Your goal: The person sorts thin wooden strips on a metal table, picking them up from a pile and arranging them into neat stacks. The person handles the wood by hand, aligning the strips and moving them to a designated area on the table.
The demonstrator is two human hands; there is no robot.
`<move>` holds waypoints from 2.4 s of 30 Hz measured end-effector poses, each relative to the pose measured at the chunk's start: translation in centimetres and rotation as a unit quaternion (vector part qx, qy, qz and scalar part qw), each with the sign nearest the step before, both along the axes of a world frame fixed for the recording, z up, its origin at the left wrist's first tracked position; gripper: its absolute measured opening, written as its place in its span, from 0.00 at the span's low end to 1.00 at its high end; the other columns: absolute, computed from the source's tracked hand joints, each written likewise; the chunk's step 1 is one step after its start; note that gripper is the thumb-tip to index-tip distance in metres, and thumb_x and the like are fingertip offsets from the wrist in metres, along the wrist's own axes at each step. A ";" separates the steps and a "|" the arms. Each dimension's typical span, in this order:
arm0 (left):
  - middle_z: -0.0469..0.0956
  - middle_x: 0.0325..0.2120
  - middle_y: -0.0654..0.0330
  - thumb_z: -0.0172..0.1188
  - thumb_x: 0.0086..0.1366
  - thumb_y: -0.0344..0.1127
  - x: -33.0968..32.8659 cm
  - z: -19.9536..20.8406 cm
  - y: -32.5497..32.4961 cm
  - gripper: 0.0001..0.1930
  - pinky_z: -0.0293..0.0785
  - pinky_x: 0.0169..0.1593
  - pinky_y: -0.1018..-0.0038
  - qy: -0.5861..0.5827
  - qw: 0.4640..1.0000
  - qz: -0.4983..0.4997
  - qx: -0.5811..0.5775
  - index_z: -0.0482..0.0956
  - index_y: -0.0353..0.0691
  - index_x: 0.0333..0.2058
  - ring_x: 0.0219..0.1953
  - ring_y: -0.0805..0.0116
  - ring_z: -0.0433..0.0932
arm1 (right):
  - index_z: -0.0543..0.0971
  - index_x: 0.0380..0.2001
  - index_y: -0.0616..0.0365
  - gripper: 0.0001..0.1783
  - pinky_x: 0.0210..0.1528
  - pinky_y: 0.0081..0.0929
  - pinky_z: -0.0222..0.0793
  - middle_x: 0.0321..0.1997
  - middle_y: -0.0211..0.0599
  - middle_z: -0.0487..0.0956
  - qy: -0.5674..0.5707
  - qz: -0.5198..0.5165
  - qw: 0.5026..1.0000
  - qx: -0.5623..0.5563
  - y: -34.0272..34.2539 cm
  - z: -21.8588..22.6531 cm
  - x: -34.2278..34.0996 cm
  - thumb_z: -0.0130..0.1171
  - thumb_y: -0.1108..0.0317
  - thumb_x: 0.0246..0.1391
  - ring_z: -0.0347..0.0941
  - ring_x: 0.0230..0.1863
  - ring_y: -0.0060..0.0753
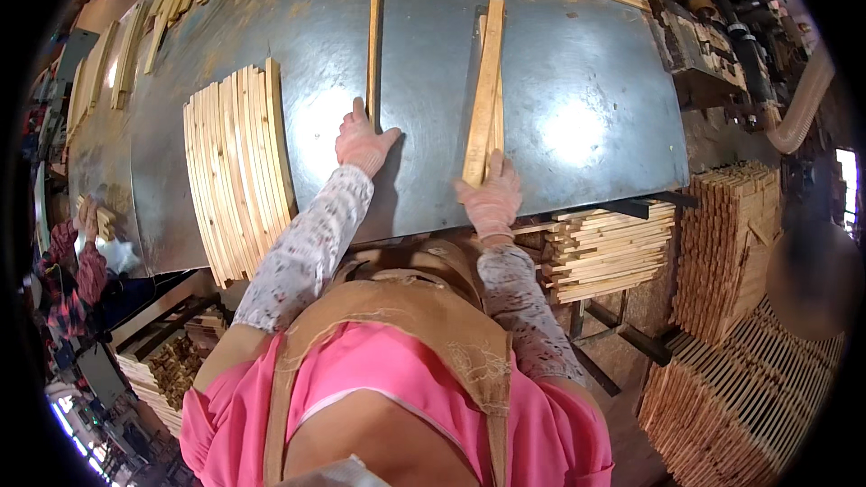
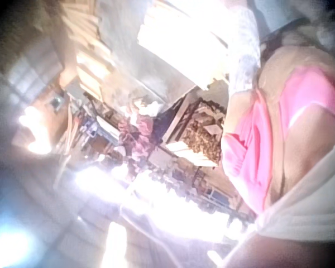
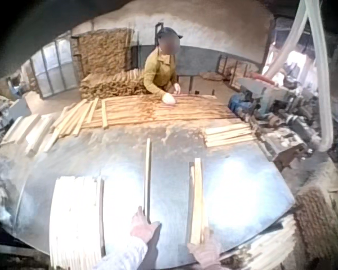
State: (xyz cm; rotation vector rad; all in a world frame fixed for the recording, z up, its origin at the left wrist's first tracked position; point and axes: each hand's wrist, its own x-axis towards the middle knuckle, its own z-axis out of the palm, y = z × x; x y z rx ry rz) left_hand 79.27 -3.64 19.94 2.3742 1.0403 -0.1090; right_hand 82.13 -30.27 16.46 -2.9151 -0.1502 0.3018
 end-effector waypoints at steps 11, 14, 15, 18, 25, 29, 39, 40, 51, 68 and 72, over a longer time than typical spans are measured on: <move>0.83 0.44 0.54 0.55 0.75 0.35 -6.6 -0.2 6.6 0.28 0.82 0.42 0.69 -0.245 0.847 0.183 -0.436 0.68 0.35 0.71 0.33 0.67 0.79 | 0.62 0.76 0.55 0.47 0.67 0.51 0.72 0.61 0.59 0.77 0.019 0.053 0.986 0.155 -3.5 -0.7 5.0 0.69 0.61 0.56 0.73 0.63 0.64; 0.84 0.47 0.51 0.59 0.74 0.44 -10.3 -3.4 7.5 0.32 0.78 0.53 0.65 -0.397 0.883 0.160 -0.194 0.70 0.33 0.71 0.43 0.54 0.83 | 0.62 0.77 0.57 0.47 0.72 0.49 0.68 0.70 0.61 0.73 0.077 0.069 0.989 0.107 -1.8 0.3 4.7 0.68 0.56 0.58 0.69 0.69 0.64; 0.84 0.47 0.49 0.60 0.72 0.43 -11.0 -3.2 7.5 0.32 0.78 0.53 0.65 -0.277 0.918 0.178 -0.221 0.71 0.32 0.70 0.45 0.54 0.83 | 0.62 0.77 0.58 0.47 0.73 0.48 0.67 0.71 0.61 0.72 0.074 0.073 0.993 0.064 -1.0 0.7 4.4 0.68 0.55 0.59 0.68 0.70 0.64; 0.85 0.48 0.45 0.64 0.67 0.38 -12.0 -2.4 6.5 0.31 0.78 0.54 0.69 -0.091 0.951 0.144 -0.256 0.74 0.31 0.67 0.47 0.58 0.84 | 0.61 0.77 0.59 0.49 0.73 0.49 0.66 0.71 0.61 0.72 0.032 0.058 0.998 -0.003 1.3 1.6 2.6 0.68 0.49 0.59 0.67 0.72 0.63; 0.83 0.51 0.53 0.61 0.75 0.33 -13.4 -4.6 6.5 0.28 0.82 0.56 0.61 -0.261 0.656 0.239 -0.666 0.69 0.31 0.70 0.48 0.59 0.84 | 0.47 0.80 0.63 0.57 0.73 0.48 0.69 0.72 0.73 0.67 0.128 0.020 0.990 0.049 4.7 3.6 1.6 0.69 0.62 0.57 0.70 0.69 0.70; 0.83 0.49 0.52 0.60 0.76 0.35 -15.1 -3.2 9.0 0.27 0.85 0.54 0.61 -0.283 0.621 0.204 -0.702 0.69 0.32 0.69 0.48 0.59 0.84 | 0.37 0.82 0.63 0.60 0.78 0.37 0.64 0.80 0.71 0.57 0.218 0.043 0.930 0.295 7.2 2.5 -1.1 0.66 0.71 0.58 0.64 0.76 0.58; 0.83 0.49 0.56 0.61 0.75 0.37 -19.6 1.4 14.5 0.30 0.85 0.53 0.64 -0.350 0.660 0.165 -0.644 0.67 0.34 0.72 0.48 0.64 0.84 | 0.42 0.83 0.56 0.53 0.60 0.42 0.76 0.58 0.59 0.83 0.446 0.184 0.842 0.241 14.2 -0.3 -14.4 0.61 0.56 0.66 0.83 0.53 0.54; 0.83 0.49 0.57 0.61 0.75 0.38 -20.3 1.3 14.8 0.30 0.84 0.54 0.63 -0.353 0.671 0.157 -0.633 0.68 0.34 0.72 0.48 0.64 0.83 | 0.42 0.83 0.58 0.53 0.61 0.44 0.75 0.57 0.62 0.83 0.421 0.263 0.855 0.150 15.5 0.6 -14.0 0.59 0.51 0.67 0.83 0.55 0.56; 0.84 0.46 0.58 0.67 0.73 0.39 -24.1 2.9 13.5 0.27 0.82 0.54 0.70 -0.422 0.634 0.166 -0.627 0.74 0.34 0.66 0.46 0.66 0.84 | 0.64 0.73 0.61 0.36 0.50 0.44 0.78 0.44 0.57 0.86 0.310 0.525 0.790 0.068 24.4 0.9 -12.3 0.48 0.49 0.73 0.83 0.48 0.57; 0.86 0.36 0.51 0.60 0.70 0.58 -27.0 11.7 5.5 0.23 0.77 0.57 0.56 0.170 0.983 -0.045 0.054 0.84 0.45 0.50 0.46 0.51 0.85 | 0.82 0.62 0.44 0.26 0.51 0.46 0.79 0.40 0.42 0.87 0.115 0.800 0.589 0.016 23.7 12.8 0.5 0.63 0.51 0.62 0.82 0.45 0.50; 0.86 0.37 0.47 0.58 0.72 0.60 -33.1 10.4 0.5 0.26 0.80 0.48 0.55 0.153 0.968 0.197 0.012 0.84 0.42 0.51 0.43 0.46 0.85 | 0.76 0.66 0.58 0.34 0.53 0.39 0.76 0.45 0.42 0.86 0.117 0.577 0.720 0.369 28.1 10.0 0.7 0.67 0.52 0.61 0.82 0.47 0.45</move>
